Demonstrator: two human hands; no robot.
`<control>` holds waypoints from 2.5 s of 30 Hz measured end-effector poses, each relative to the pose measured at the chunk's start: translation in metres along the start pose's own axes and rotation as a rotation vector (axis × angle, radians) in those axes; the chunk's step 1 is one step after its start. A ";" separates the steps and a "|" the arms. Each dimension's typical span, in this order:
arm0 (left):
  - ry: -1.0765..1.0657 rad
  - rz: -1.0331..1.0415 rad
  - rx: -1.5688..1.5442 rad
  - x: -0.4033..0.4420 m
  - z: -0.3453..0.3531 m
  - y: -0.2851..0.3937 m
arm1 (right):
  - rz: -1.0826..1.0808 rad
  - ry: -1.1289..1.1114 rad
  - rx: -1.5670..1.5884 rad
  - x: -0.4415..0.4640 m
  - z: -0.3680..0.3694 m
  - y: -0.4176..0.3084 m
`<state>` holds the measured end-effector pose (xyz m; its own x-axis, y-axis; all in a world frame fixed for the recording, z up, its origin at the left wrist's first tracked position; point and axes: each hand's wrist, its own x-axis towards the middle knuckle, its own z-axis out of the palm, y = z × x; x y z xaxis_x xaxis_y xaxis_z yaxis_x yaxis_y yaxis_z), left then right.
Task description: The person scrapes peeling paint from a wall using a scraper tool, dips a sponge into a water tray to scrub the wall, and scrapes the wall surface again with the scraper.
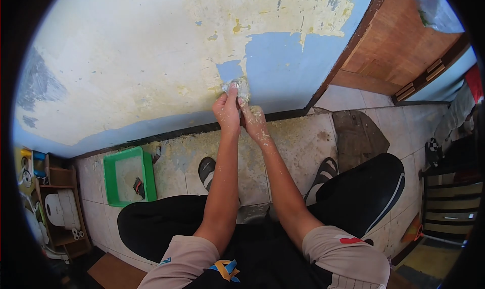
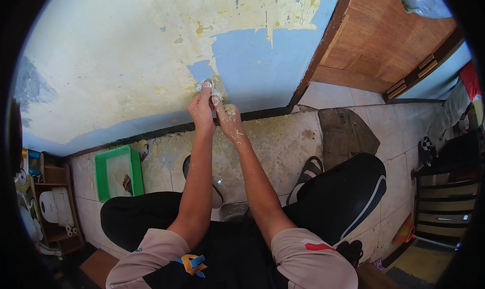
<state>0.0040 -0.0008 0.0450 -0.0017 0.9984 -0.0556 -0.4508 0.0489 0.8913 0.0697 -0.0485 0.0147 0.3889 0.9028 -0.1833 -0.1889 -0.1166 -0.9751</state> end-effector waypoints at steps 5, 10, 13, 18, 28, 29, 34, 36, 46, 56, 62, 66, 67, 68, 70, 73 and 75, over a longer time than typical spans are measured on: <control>-0.080 0.076 -0.035 0.000 0.026 0.069 | -0.086 -0.088 0.054 -0.004 0.010 -0.068; -0.055 0.066 0.016 0.001 0.006 0.040 | -0.134 -0.005 0.108 -0.001 0.025 -0.021; -0.052 0.065 0.076 0.003 -0.012 0.005 | -0.085 0.004 0.121 0.003 0.019 0.016; -0.059 0.064 0.122 0.001 -0.014 0.000 | -0.009 -0.040 0.095 -0.012 0.008 0.002; -0.002 -0.024 0.014 -0.003 -0.006 0.012 | -0.004 -0.038 0.090 -0.012 0.016 -0.005; -0.009 -0.027 0.010 -0.001 -0.006 0.010 | -0.046 -0.022 0.119 -0.010 0.017 -0.004; 0.016 0.064 0.060 -0.002 0.023 0.068 | -0.165 -0.084 0.037 -0.001 0.017 -0.063; -0.022 0.120 0.055 -0.003 0.026 0.085 | -0.162 -0.137 0.024 -0.001 0.021 -0.075; -0.049 0.086 0.150 0.005 -0.012 0.006 | 0.008 -0.102 0.257 0.002 0.016 0.003; 0.022 0.142 0.139 0.005 0.009 0.045 | -0.009 -0.198 0.232 -0.002 0.018 -0.040; -0.007 0.212 0.204 0.009 -0.003 0.018 | -0.045 -0.035 0.313 -0.011 0.032 -0.022; 0.032 0.152 0.233 0.006 -0.006 0.010 | -0.043 -0.029 0.178 -0.001 0.024 -0.001; 0.030 0.141 0.149 0.004 0.002 0.022 | -0.041 -0.059 0.166 -0.002 0.023 -0.011; 0.033 0.128 0.066 0.004 0.007 0.033 | -0.034 -0.064 0.166 0.000 0.024 -0.023; 0.008 0.140 0.081 0.015 0.005 0.041 | 0.009 -0.163 0.197 0.001 0.024 -0.046; -0.008 0.184 0.144 0.021 -0.004 0.031 | -0.083 -0.037 0.333 0.007 0.052 -0.024; 0.008 0.195 0.202 0.017 -0.011 0.019 | -0.158 0.069 0.481 0.004 0.053 -0.004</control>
<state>-0.0146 0.0165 0.0562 -0.0784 0.9894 0.1225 -0.2539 -0.1386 0.9572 0.0245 -0.0227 0.0244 0.5014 0.8630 -0.0622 -0.5103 0.2369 -0.8267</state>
